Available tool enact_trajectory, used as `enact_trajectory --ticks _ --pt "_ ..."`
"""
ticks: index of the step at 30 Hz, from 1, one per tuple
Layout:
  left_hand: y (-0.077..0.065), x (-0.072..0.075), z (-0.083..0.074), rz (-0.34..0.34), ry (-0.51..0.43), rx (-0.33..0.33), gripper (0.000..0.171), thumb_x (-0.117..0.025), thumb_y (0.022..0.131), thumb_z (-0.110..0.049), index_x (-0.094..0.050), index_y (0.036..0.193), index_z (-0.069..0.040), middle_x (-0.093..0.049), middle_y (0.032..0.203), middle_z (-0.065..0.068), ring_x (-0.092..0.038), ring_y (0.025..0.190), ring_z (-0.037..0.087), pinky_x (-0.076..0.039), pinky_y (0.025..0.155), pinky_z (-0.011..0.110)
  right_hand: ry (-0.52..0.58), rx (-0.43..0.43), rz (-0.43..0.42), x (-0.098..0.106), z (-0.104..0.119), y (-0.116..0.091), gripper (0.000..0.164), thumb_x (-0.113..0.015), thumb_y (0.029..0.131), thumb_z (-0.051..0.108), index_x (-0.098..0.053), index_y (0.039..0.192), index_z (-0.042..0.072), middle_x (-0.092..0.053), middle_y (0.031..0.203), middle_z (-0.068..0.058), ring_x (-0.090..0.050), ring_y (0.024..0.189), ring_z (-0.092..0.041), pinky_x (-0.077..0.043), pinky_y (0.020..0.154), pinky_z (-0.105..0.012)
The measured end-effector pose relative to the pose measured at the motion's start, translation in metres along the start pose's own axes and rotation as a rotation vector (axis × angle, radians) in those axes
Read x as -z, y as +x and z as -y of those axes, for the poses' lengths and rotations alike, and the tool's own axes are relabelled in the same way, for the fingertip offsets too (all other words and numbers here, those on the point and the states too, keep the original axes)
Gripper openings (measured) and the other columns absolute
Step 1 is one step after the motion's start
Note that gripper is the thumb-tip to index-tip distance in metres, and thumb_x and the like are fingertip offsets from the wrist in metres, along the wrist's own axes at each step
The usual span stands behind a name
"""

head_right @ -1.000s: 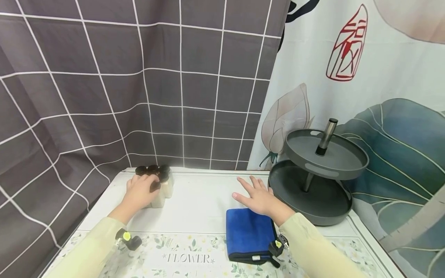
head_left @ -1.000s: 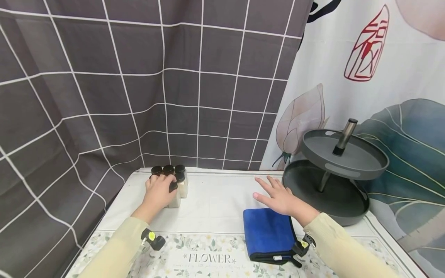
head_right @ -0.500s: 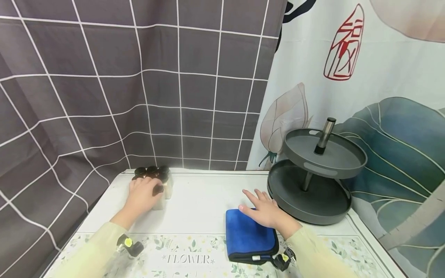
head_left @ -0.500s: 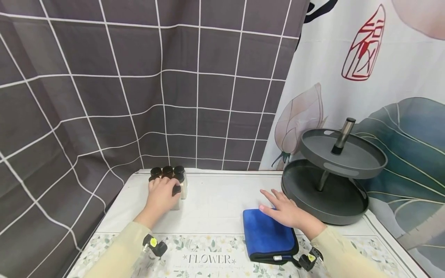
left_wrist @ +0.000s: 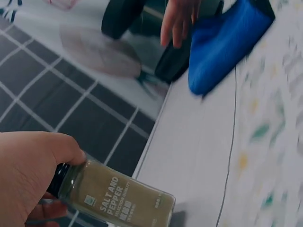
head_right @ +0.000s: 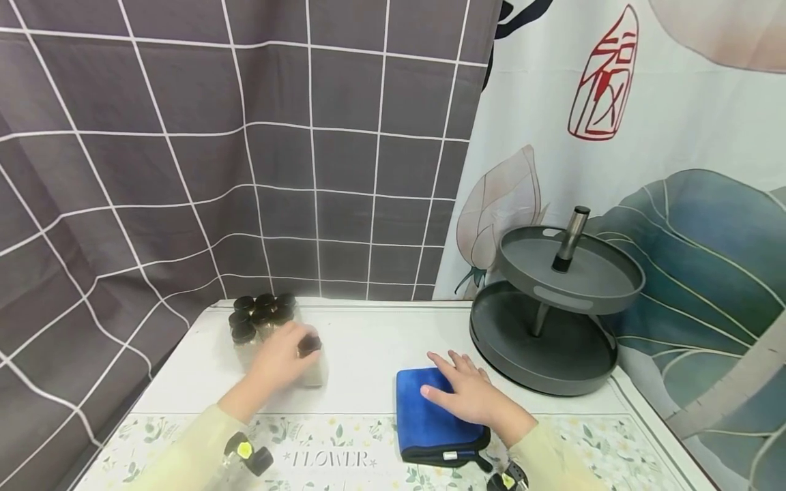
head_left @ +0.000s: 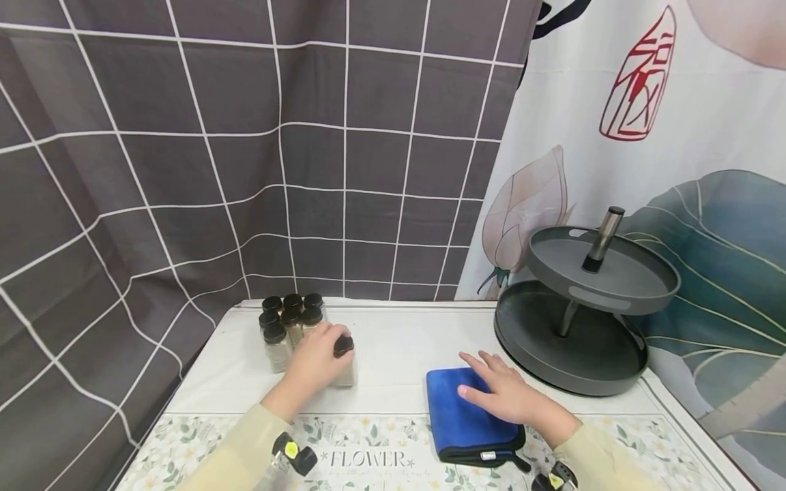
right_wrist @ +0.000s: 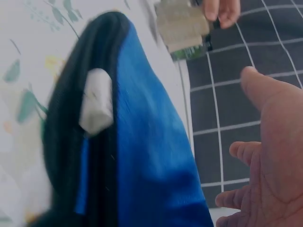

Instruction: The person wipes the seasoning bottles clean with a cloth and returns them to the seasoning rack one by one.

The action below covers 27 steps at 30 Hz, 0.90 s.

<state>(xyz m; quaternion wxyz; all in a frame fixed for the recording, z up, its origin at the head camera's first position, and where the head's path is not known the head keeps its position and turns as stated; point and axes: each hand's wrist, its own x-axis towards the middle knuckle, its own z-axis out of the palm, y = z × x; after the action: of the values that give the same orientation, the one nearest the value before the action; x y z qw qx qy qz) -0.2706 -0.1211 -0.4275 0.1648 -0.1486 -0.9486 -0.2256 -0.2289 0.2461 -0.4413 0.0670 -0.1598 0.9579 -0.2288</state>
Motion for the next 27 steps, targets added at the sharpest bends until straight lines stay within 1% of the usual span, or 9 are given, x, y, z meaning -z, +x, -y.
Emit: enact_trajectory --ticks 3,5,8,11,15,18,21,24,27 --pt "-0.004 -0.005 -0.020 0.000 -0.058 -0.025 0.033 -0.077 0.086 -0.026 -0.068 0.115 -0.013 -0.064 0.109 0.008 -0.067 0.095 0.029 -0.057 0.082 0.047 -0.023 0.043 0.002 -0.004 0.004 -0.007 0.076 -0.060 0.095 0.058 -0.041 0.155 0.016 -0.029 0.158 -0.031 -0.016 0.145 -0.059 -0.009 0.109 -0.079" --pt "-0.006 -0.010 -0.032 0.000 -0.082 -0.043 0.033 -0.077 0.087 -0.027 -0.068 0.115 -0.013 -0.064 0.109 0.007 -0.068 0.096 0.028 -0.058 0.083 0.045 -0.051 0.075 -0.001 -0.006 0.006 -0.012 0.079 -0.062 0.092 0.061 -0.042 0.154 0.016 -0.029 0.158 -0.030 -0.016 0.145 -0.058 -0.007 0.108 -0.080" --pt "-0.009 -0.018 -0.047 0.006 -0.102 -0.069 0.032 -0.076 0.088 -0.027 -0.067 0.116 -0.013 -0.062 0.109 0.005 -0.067 0.097 0.025 -0.058 0.085 0.043 -0.048 0.113 0.019 -0.009 0.010 -0.020 0.082 -0.066 0.088 0.063 -0.043 0.153 0.018 -0.030 0.158 -0.028 -0.015 0.146 -0.057 -0.005 0.107 -0.081" --pt "-0.011 -0.025 -0.061 0.027 -0.106 -0.100 0.031 -0.074 0.088 -0.027 -0.067 0.115 -0.013 -0.060 0.106 0.003 -0.066 0.095 0.022 -0.057 0.085 0.041 -0.028 0.123 0.077 -0.013 0.014 -0.027 0.086 -0.070 0.085 0.064 -0.044 0.153 0.019 -0.030 0.159 -0.027 -0.016 0.146 -0.057 -0.007 0.104 -0.083" --pt "-0.013 -0.034 -0.076 0.068 -0.098 -0.138 0.030 -0.072 0.089 -0.028 -0.067 0.115 -0.014 -0.058 0.103 0.001 -0.064 0.091 0.018 -0.057 0.082 0.037 -0.048 0.079 0.180 -0.020 0.019 -0.033 0.095 -0.077 0.077 0.065 -0.043 0.153 0.021 -0.029 0.159 -0.027 -0.018 0.144 -0.059 -0.011 0.100 -0.086" --pt "-0.015 -0.039 -0.083 0.090 -0.104 -0.144 0.030 -0.073 0.089 -0.028 -0.067 0.116 -0.014 -0.058 0.103 0.000 -0.063 0.091 0.016 -0.058 0.081 0.035 -0.067 0.026 0.247 -0.025 0.021 -0.035 0.101 -0.084 0.071 0.061 -0.042 0.154 0.022 -0.028 0.160 -0.026 -0.019 0.144 -0.059 -0.015 0.098 -0.087" --pt "-0.017 -0.044 -0.087 0.092 -0.113 -0.151 0.030 -0.073 0.090 -0.028 -0.067 0.116 -0.015 -0.058 0.104 0.000 -0.063 0.092 0.016 -0.057 0.081 0.034 -0.079 -0.012 0.280 -0.030 0.021 -0.035 0.103 -0.089 0.068 0.054 -0.043 0.153 0.022 -0.026 0.161 -0.026 -0.019 0.145 -0.057 -0.021 0.096 -0.087" --pt "-0.019 -0.050 -0.088 0.073 -0.122 -0.156 0.029 -0.074 0.089 -0.029 -0.067 0.114 -0.016 -0.057 0.103 -0.001 -0.062 0.093 0.015 -0.057 0.081 0.034 -0.106 -0.025 0.266 -0.034 0.020 -0.034 0.102 -0.092 0.067 0.048 -0.044 0.153 0.020 -0.027 0.160 -0.026 -0.021 0.144 -0.057 -0.028 0.095 -0.084" --pt "-0.021 -0.054 -0.085 0.051 -0.154 -0.146 0.028 -0.076 0.089 -0.030 -0.066 0.112 -0.017 -0.055 0.102 -0.002 -0.062 0.095 0.015 -0.057 0.083 0.034 -0.138 -0.031 0.230 -0.037 0.022 -0.032 0.096 -0.091 0.070 0.044 -0.047 0.150 0.013 -0.032 0.158 -0.028 -0.027 0.141 -0.058 -0.033 0.097 -0.079"
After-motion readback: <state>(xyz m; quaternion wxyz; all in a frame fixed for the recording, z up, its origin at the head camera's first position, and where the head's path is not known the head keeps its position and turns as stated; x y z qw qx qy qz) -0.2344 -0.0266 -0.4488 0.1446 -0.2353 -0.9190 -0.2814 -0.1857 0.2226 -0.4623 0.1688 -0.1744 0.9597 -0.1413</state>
